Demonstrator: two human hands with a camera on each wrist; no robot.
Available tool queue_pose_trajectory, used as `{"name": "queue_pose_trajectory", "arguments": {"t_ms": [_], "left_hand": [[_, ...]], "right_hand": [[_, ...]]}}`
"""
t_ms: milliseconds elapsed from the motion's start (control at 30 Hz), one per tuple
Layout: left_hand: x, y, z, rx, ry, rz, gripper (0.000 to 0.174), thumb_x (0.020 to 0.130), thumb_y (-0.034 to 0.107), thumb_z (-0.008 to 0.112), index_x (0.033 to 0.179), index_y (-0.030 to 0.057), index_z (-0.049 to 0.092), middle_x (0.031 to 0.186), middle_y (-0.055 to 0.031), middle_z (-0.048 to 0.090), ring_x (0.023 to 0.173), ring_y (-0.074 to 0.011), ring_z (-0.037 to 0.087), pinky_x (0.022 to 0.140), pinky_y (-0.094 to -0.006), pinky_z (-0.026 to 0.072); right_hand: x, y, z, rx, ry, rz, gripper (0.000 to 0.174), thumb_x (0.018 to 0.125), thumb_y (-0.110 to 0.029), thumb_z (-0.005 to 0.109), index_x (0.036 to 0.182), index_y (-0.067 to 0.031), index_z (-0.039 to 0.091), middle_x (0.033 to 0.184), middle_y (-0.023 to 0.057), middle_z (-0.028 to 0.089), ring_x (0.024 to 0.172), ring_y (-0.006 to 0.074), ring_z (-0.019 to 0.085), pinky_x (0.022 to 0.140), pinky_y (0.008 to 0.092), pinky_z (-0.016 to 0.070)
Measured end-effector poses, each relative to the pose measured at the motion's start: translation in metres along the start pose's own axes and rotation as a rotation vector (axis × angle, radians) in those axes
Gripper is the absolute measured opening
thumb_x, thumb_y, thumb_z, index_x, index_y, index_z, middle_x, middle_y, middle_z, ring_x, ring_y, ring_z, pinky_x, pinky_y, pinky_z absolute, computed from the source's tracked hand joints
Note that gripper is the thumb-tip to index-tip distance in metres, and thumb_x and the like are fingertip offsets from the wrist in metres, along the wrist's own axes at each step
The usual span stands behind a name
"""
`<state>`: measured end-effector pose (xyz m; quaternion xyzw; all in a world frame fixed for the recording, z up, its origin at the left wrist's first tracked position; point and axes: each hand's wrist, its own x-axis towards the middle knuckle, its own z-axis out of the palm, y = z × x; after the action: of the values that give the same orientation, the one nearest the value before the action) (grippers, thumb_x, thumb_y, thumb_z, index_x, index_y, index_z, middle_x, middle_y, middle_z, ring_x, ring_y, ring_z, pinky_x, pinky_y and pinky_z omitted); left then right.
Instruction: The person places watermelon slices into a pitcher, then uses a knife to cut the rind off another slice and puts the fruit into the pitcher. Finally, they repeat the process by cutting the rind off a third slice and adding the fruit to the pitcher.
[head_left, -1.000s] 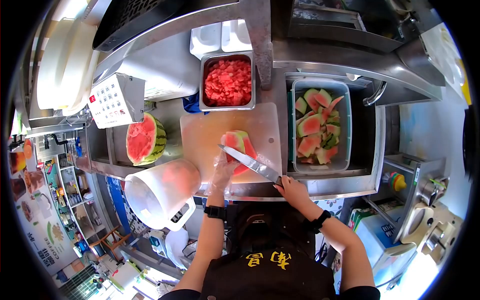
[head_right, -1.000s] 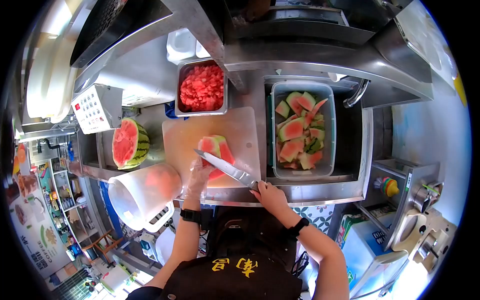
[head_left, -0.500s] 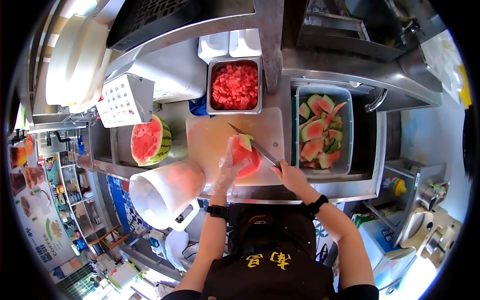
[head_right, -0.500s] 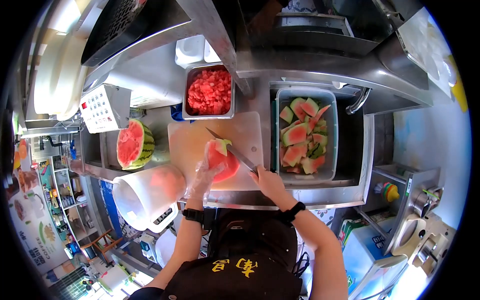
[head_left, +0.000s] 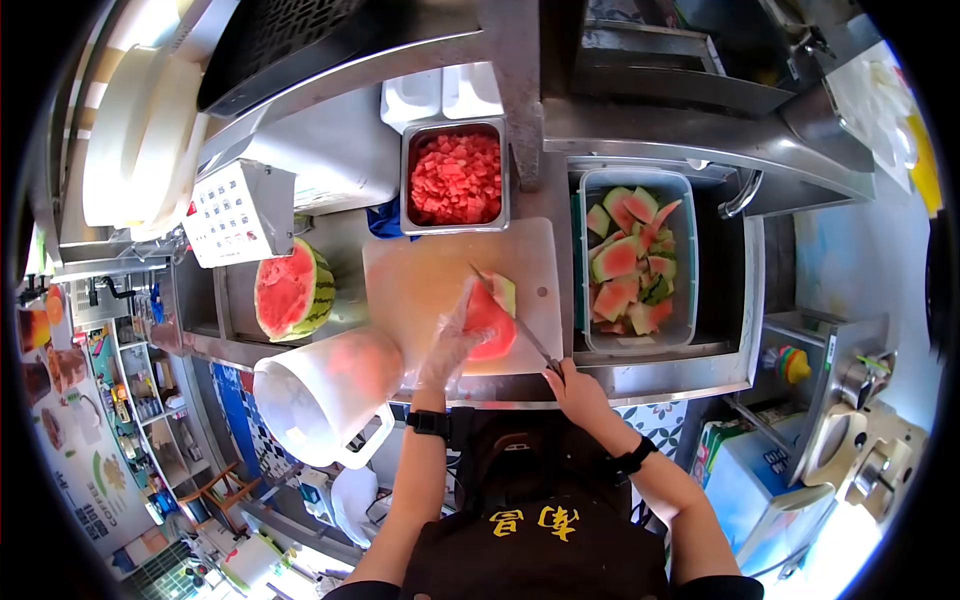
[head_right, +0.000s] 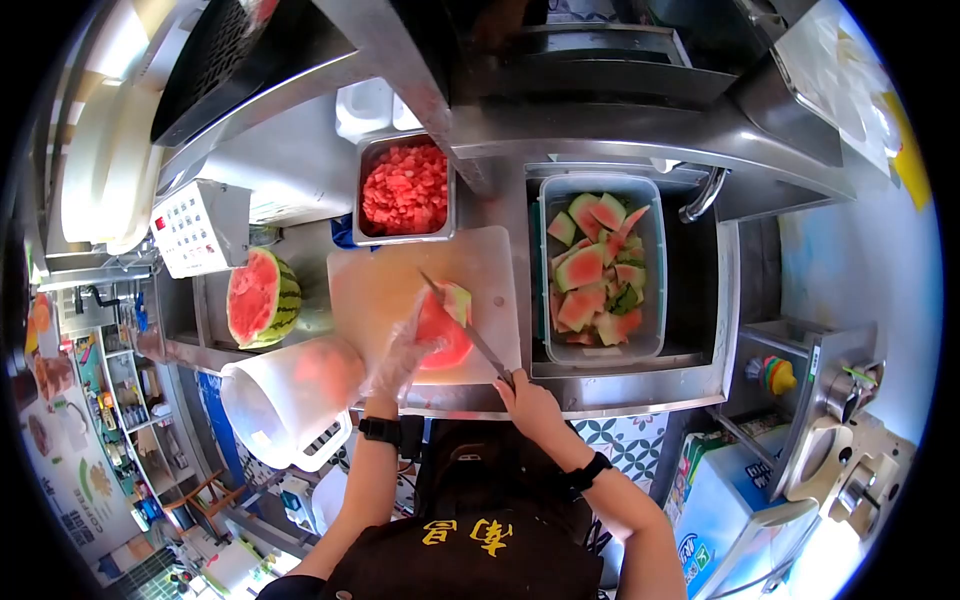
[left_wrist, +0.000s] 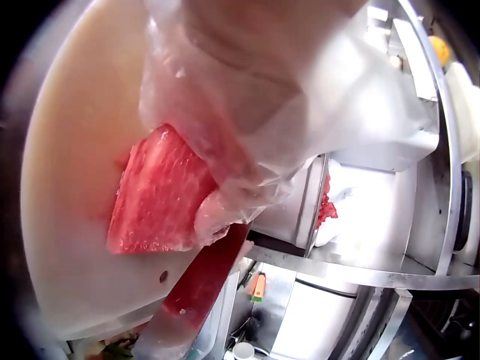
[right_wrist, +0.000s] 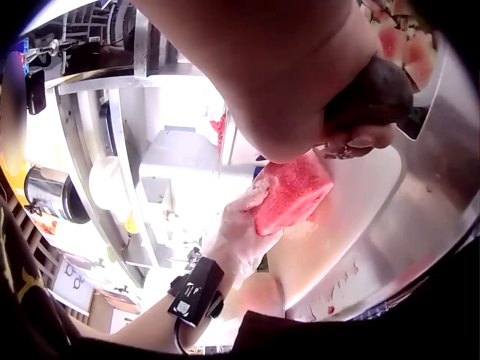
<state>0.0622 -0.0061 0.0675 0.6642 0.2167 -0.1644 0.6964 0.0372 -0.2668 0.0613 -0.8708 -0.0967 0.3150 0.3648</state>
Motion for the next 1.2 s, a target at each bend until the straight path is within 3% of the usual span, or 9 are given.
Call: {"name": "queue_pose_trajectory", "arguments": {"t_ms": [33, 133, 233, 333, 433, 700, 933, 1033, 1200], "left_hand": [[0.002, -0.002, 0.003, -0.03, 0.03, 0.016, 0.091, 0.077, 0.01, 0.079, 0.154, 0.0113, 0.031, 0.139, -0.0107, 0.054, 0.128, -0.021, 0.051, 0.106, -0.0343, 0.0403], [0.007, -0.005, 0.01, 0.334, 0.151, 0.243, 0.083, 0.078, 0.014, 0.079, 0.15, 0.0103, 0.038, 0.129, -0.0149, 0.061, 0.121, -0.024, 0.058, 0.102, -0.0362, 0.0452], [0.013, -0.018, 0.009, 0.341, 0.195, 0.298, 0.078, 0.078, 0.017, 0.079, 0.147, 0.0114, 0.043, 0.119, -0.0177, 0.066, 0.109, -0.0263, 0.066, 0.094, -0.0364, 0.0512], [0.013, -0.018, 0.012, 0.323, 0.233, 0.238, 0.077, 0.078, 0.016, 0.079, 0.146, 0.0125, 0.044, 0.108, -0.0179, 0.071, 0.098, -0.0273, 0.071, 0.086, -0.0364, 0.0552], [0.011, -0.008, 0.013, 0.327, 0.222, 0.288, 0.075, 0.078, 0.014, 0.079, 0.145, 0.0122, 0.045, 0.105, -0.0165, 0.072, 0.096, -0.0265, 0.072, 0.084, -0.0355, 0.0558], [0.015, -0.024, 0.012, 0.254, 0.256, 0.293, 0.069, 0.08, 0.008, 0.077, 0.143, 0.0113, 0.049, 0.099, -0.0101, 0.072, 0.086, -0.0171, 0.069, 0.078, -0.0305, 0.056], [0.011, -0.009, 0.018, 0.182, 0.238, 0.256, 0.071, 0.079, 0.002, 0.076, 0.143, 0.0106, 0.048, 0.099, -0.0062, 0.071, 0.08, -0.0094, 0.065, 0.075, -0.0272, 0.0564], [0.012, -0.011, 0.02, 0.055, 0.236, 0.196, 0.073, 0.079, 0.003, 0.076, 0.145, 0.0082, 0.046, 0.105, -0.0088, 0.071, 0.084, -0.0112, 0.066, 0.079, -0.0278, 0.0559], [0.014, -0.017, 0.016, 0.188, 0.242, 0.242, 0.074, 0.08, 0.005, 0.075, 0.146, 0.0052, 0.043, 0.114, -0.013, 0.069, 0.094, -0.0141, 0.066, 0.085, -0.0292, 0.0544]], "right_hand": [[-0.002, -0.004, 0.0, -0.022, 0.015, -0.006, 0.038, 0.1, -0.042, 0.05, 0.101, -0.0036, 0.051, 0.073, 0.0246, 0.065, 0.067, 0.0464, 0.063, 0.057, 0.0543, 0.0489], [-0.004, -0.013, -0.001, -0.099, 0.062, -0.034, 0.037, 0.099, -0.042, 0.052, 0.1, -0.0048, 0.052, 0.073, 0.0216, 0.066, 0.064, 0.0434, 0.064, 0.055, 0.0512, 0.0506], [-0.003, -0.013, -0.011, -0.198, 0.095, -0.058, 0.036, 0.098, -0.042, 0.053, 0.098, -0.0058, 0.052, 0.073, 0.0189, 0.066, 0.063, 0.0411, 0.065, 0.054, 0.0496, 0.0519], [-0.001, -0.017, -0.024, -0.26, 0.095, -0.075, 0.036, 0.098, -0.042, 0.053, 0.096, -0.0063, 0.05, 0.071, 0.0175, 0.065, 0.062, 0.0405, 0.064, 0.054, 0.0497, 0.0514], [0.006, -0.029, -0.04, -0.289, 0.103, -0.082, 0.036, 0.098, -0.042, 0.053, 0.094, -0.0067, 0.049, 0.068, 0.0169, 0.064, 0.06, 0.041, 0.063, 0.053, 0.0512, 0.0494], [0.015, -0.046, -0.063, -0.34, 0.028, -0.117, 0.035, 0.097, -0.042, 0.055, 0.093, -0.0077, 0.051, 0.062, 0.0155, 0.062, 0.058, 0.0387, 0.063, 0.05, 0.0489, 0.05], [0.018, -0.042, -0.038, -0.391, 0.07, -0.066, 0.037, 0.097, -0.044, 0.053, 0.097, -0.0067, 0.051, 0.065, 0.0159, 0.064, 0.059, 0.0379, 0.065, 0.054, 0.0486, 0.0521], [0.037, -0.035, -0.023, -0.354, 0.052, -0.039, 0.039, 0.098, -0.045, 0.051, 0.102, -0.0061, 0.051, 0.072, 0.017, 0.067, 0.062, 0.0382, 0.066, 0.057, 0.0485, 0.0538], [0.022, -0.033, -0.018, -0.163, -0.05, 0.089, 0.044, 0.1, -0.047, 0.046, 0.105, -0.0036, 0.05, 0.077, 0.0237, 0.067, 0.071, 0.0425, 0.067, 0.063, 0.0523, 0.0536]]}}
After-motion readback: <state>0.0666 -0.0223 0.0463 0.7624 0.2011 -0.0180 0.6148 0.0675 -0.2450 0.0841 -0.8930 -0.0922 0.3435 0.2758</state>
